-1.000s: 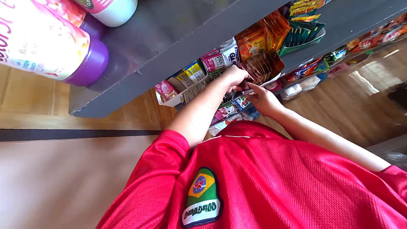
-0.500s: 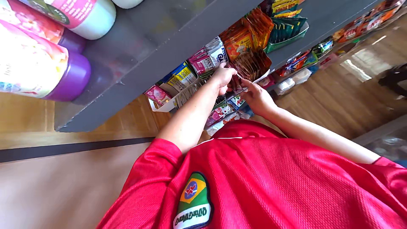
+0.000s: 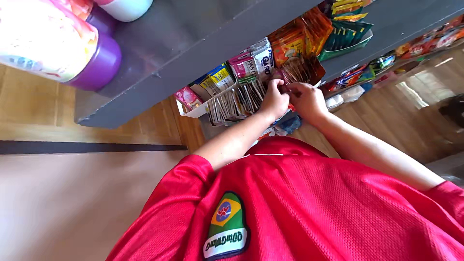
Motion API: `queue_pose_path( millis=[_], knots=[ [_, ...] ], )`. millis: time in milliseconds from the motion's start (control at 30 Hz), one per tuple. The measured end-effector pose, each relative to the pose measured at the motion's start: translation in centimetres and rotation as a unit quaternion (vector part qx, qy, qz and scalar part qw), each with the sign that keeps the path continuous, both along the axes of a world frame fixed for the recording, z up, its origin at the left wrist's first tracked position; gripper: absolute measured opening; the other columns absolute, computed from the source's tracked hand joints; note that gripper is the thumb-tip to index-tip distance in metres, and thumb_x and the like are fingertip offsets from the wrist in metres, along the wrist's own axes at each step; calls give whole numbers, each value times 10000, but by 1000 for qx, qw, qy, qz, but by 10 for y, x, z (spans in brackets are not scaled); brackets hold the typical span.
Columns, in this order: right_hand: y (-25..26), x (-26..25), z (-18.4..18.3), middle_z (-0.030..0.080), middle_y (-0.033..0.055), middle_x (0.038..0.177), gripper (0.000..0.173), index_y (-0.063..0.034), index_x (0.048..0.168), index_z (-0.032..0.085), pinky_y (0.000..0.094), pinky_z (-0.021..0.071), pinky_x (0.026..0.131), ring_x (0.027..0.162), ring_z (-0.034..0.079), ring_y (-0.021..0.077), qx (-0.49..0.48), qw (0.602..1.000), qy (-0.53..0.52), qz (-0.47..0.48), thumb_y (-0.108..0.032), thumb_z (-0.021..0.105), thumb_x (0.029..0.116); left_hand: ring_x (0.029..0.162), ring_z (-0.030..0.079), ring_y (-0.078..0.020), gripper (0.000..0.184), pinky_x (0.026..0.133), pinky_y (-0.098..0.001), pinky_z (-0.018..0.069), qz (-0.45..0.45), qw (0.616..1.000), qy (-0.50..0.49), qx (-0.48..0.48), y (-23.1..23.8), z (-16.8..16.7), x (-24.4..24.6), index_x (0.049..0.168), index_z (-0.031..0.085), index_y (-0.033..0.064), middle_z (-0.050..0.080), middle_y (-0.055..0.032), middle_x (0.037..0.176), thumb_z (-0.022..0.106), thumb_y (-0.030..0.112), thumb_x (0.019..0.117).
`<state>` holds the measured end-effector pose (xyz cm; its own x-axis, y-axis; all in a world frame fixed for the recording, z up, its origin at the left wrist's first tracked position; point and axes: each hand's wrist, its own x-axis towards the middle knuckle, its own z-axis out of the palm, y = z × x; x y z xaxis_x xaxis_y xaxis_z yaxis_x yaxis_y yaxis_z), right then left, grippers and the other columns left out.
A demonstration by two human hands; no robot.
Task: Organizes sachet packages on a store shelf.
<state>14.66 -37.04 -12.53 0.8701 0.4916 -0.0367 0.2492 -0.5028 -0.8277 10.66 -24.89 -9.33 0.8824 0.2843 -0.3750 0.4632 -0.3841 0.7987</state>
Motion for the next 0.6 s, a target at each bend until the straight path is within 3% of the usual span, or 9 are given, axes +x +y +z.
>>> queue_pose_path(
  millis=[100,200,267,367,467,533,600],
  knots=[
    [4,9,9,694,204,1188,324,-30,1323,653,554,494,986,1110,661,357,-33,999,3,20,-95,553,1022,1305,558,-317,656,1036,-507,498,42,996,-6,-76,4,-10,5,1583,216,95,439,-218,1526,519,46,1003],
    [8,12,4,689,235,1180,325,-29,1329,640,624,483,968,1110,655,418,-50,998,-4,36,-73,543,1023,1462,394,-282,885,1110,-521,436,25,991,-15,-129,8,-8,5,1654,-16,228,129,-129,1702,503,24,965],
    [8,10,-1,705,233,1143,314,-16,1307,649,619,495,953,1083,672,416,-31,999,-24,32,-52,552,1010,1502,330,-258,885,1159,-481,382,-28,992,-18,-121,5,5,-5,1655,-26,208,48,-109,1717,527,19,990],
    [-3,-1,-4,695,211,1182,337,3,1336,619,534,520,973,1080,681,346,10,998,-40,36,-145,580,1035,1455,410,-284,774,1157,-440,395,-135,988,-30,-64,9,27,-30,1642,120,79,231,-188,1666,573,45,1015],
    [-35,-13,-26,669,215,1216,348,14,1350,597,493,562,922,1031,690,309,48,997,-60,31,-155,553,1048,1397,500,-265,595,1132,-407,445,-184,977,-58,-93,43,52,-67,1578,323,19,366,-188,1610,537,50,1023],
    [-65,-22,-54,666,238,1212,354,28,1350,590,513,570,921,1023,699,325,37,999,-23,12,-152,542,1049,1252,606,-210,487,1027,-382,524,-129,982,-86,-106,84,66,-93,1493,455,9,515,-155,1494,494,67,1010],
    [-97,-32,-85,675,255,1189,366,30,1350,600,522,557,918,1004,697,344,-30,999,45,-5,-173,517,1056,1164,649,-186,428,969,-380,558,-24,989,-129,-75,134,74,-119,1430,496,6,602,-111,1389,447,92,1014]
  ],
)
